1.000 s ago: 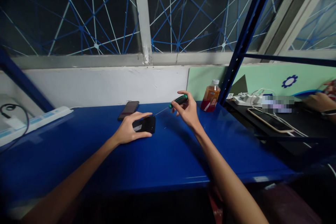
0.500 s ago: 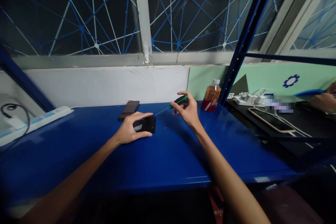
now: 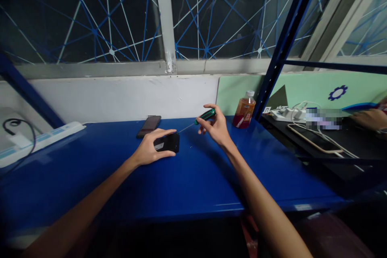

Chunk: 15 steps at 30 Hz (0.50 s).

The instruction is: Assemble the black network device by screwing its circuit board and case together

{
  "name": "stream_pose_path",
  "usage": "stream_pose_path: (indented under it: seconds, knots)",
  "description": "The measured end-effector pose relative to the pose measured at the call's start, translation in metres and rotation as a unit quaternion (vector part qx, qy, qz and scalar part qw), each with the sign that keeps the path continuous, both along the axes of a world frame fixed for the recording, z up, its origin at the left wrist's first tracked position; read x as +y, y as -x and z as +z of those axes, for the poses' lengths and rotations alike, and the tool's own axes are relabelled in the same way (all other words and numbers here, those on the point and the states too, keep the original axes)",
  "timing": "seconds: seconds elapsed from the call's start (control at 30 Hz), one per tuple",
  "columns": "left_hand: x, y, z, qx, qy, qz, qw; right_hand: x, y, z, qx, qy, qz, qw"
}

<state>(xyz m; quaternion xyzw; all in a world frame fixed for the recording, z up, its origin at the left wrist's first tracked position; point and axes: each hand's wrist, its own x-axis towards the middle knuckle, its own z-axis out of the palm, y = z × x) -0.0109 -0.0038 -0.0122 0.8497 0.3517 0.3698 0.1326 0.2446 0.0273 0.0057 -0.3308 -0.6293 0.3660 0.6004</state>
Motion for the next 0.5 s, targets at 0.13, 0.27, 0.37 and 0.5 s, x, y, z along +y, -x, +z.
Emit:
stream_pose_path:
  seconds: [0.13,0.27,0.37,0.5]
  knots:
    - [0.0005,0.0007,-0.0007,-0.001,-0.001,-0.004,1.0,0.0014,-0.002,-0.0019,-0.004,-0.007,-0.021,1.0]
    - [0.0001,0.0005,0.0003,0.002,-0.003,-0.005,1.0,0.0036,-0.0025,-0.0039,-0.005,-0.017,-0.046,0.999]
    - [-0.0004,-0.0009,0.0004,0.011,-0.001,0.002,1.0,0.0051,-0.002,-0.0058,-0.02,-0.024,-0.069,0.997]
    - [0.001,-0.003,-0.0044,0.04,0.006,0.011,0.999,0.007,-0.003,-0.0088,-0.048,-0.023,-0.095,0.994]
